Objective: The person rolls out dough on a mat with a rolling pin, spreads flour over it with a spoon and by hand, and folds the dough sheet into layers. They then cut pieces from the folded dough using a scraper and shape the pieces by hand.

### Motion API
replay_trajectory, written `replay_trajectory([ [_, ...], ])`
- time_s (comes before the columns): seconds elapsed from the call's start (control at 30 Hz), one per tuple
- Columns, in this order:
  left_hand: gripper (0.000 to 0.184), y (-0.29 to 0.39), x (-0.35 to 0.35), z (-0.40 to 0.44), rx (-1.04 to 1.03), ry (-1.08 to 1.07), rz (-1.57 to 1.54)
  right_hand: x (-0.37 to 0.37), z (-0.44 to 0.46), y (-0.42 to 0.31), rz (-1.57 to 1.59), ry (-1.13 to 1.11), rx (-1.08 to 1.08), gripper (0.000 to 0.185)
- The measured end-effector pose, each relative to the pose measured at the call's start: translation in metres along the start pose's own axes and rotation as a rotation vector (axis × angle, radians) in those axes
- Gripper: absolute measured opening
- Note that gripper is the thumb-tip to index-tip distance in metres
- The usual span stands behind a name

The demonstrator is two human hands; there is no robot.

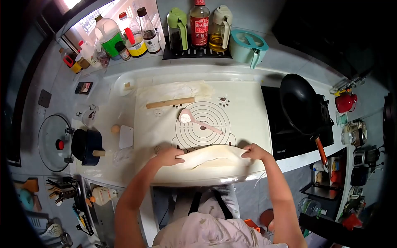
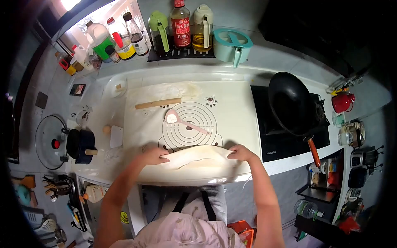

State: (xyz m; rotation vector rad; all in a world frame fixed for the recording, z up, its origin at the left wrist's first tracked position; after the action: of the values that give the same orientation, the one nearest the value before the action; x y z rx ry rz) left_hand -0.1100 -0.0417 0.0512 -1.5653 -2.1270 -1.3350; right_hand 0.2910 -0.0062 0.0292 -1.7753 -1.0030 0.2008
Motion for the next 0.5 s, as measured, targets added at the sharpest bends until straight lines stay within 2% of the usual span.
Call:
replay_trajectory([
  [0.1, 0.028, 0.011, 0.007, -0.01, -0.011, -0.034, -0.092, 0.007, -0.001, -0.007, 0.124, 0.009, 0.015, 0.021],
  [0.23, 0.029, 0.033, 0.034, -0.019, -0.027, -0.058, -0.238, 0.018, 0.005, -0.02, 0.101, -0.097, -0.017, 0.021],
  [0.5, 0.028, 0.046, 0.037, -0.044, -0.036, -0.083, -0.24, 0.018, -0.009, -0.047, 0.152, -0.18, 0.082, 0.019],
])
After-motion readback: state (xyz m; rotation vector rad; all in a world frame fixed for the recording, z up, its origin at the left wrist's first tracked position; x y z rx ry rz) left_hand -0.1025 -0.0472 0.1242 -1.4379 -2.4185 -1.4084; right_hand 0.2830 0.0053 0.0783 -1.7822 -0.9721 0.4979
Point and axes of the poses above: each hand's wrist, its own z-axis towards the middle knuckle, its own x-axis out of the back of the hand, y = z × x, the point moved 5 cm from there along z, towards the middle knuckle, and after that the axes turned 14 degrees about x, right-handed, at the moved point
